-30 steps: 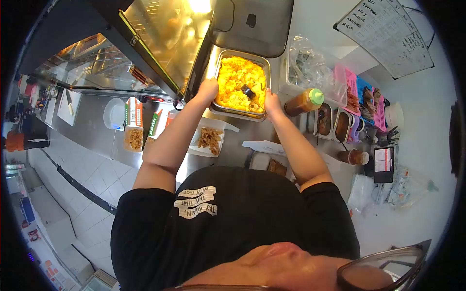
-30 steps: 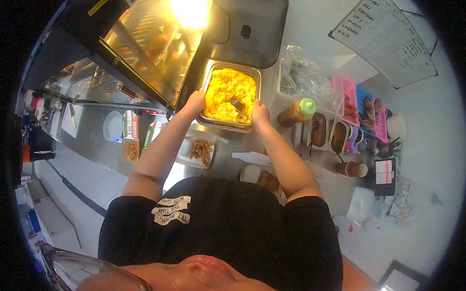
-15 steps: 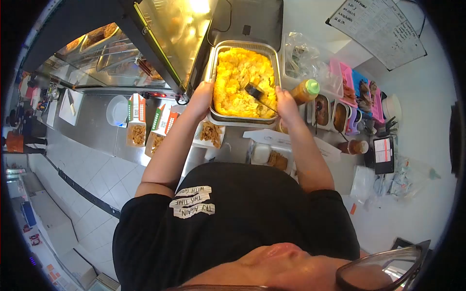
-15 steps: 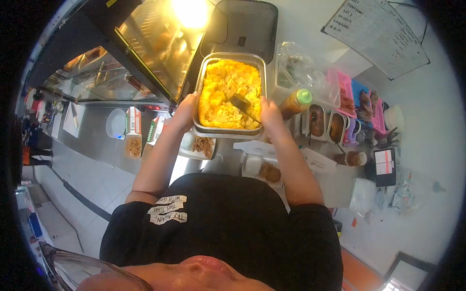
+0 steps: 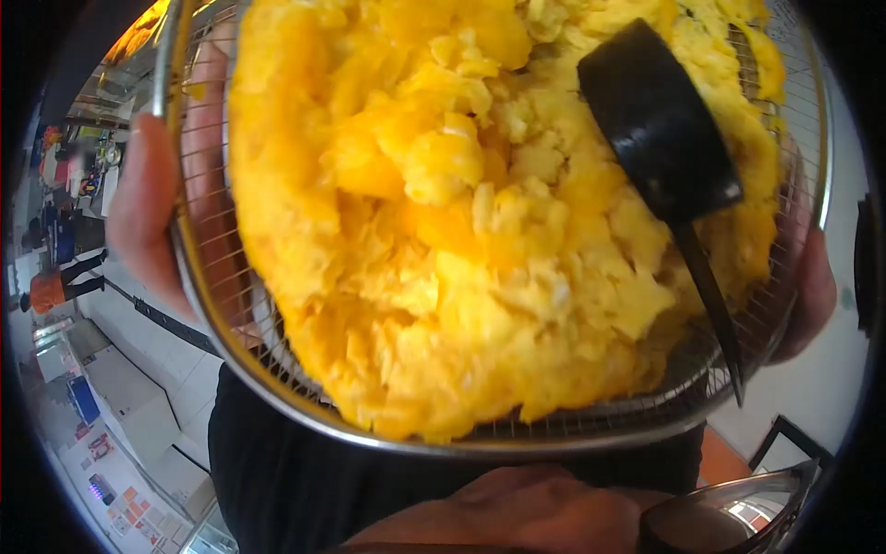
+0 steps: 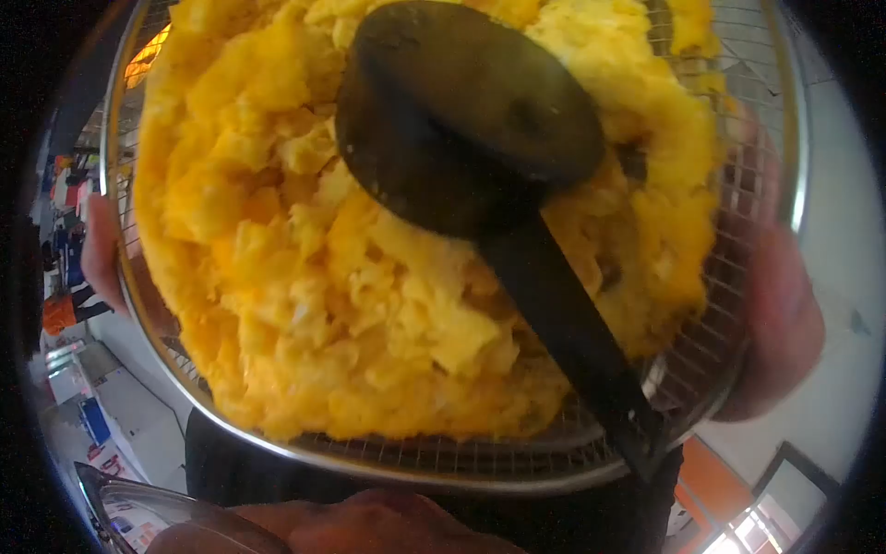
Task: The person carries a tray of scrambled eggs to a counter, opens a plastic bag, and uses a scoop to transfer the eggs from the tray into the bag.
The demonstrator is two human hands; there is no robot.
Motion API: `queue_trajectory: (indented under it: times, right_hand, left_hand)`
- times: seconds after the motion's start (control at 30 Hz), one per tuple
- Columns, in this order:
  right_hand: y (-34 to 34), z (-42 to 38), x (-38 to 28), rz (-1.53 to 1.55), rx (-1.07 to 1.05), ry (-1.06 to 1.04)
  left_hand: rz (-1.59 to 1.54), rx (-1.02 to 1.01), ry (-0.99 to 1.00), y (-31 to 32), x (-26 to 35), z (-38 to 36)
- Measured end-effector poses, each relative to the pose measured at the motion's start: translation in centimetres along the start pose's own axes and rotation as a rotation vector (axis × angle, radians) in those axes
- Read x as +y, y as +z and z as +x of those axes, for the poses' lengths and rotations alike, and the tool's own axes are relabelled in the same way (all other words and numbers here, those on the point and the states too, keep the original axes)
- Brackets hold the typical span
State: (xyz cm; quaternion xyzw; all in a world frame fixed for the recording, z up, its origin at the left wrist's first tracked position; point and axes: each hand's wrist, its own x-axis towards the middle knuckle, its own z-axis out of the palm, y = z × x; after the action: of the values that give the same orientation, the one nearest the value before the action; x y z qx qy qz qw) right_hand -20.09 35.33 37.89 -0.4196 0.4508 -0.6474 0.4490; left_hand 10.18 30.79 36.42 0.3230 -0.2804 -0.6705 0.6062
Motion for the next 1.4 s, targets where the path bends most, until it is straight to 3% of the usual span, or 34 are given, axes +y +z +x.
queue_trajectory:
  times: [0.33, 0.4, 0.73, 1.07, 1.2, 1.4]
  right_hand:
    - [-0.1, -4.2, 0.2, 0.208, -0.022, -0.090]
    - [1.5, -1.7, 0.7, 0.210, -0.024, -0.073]
    - [1.8, -2.1, 0.4, 0.258, -0.006, -0.071]
    - [1.6, -3.0, 0.2, 0.382, -0.061, -0.086]
    - [-0.2, -4.4, 0.0, 0.265, 0.003, -0.052]
    - [-3.8, -6.9, -2.3, 0.095, 0.044, -0.016]
  left_hand:
    - [-0.083, -0.190, 0.119, -3.0, 0.0, -3.8]
    - [-0.094, -0.191, 0.101, -3.6, 0.8, -0.8]
    - [-0.171, -0.276, 0.064, -3.8, 0.5, -0.1]
    - [-0.307, -0.475, 0.015, -2.0, -3.2, 0.5]
    - [-0.348, -0.542, -0.037, -0.6, -6.7, -0.5]
    - [-0.310, -0.413, -0.058, 0.8, -5.6, -4.4]
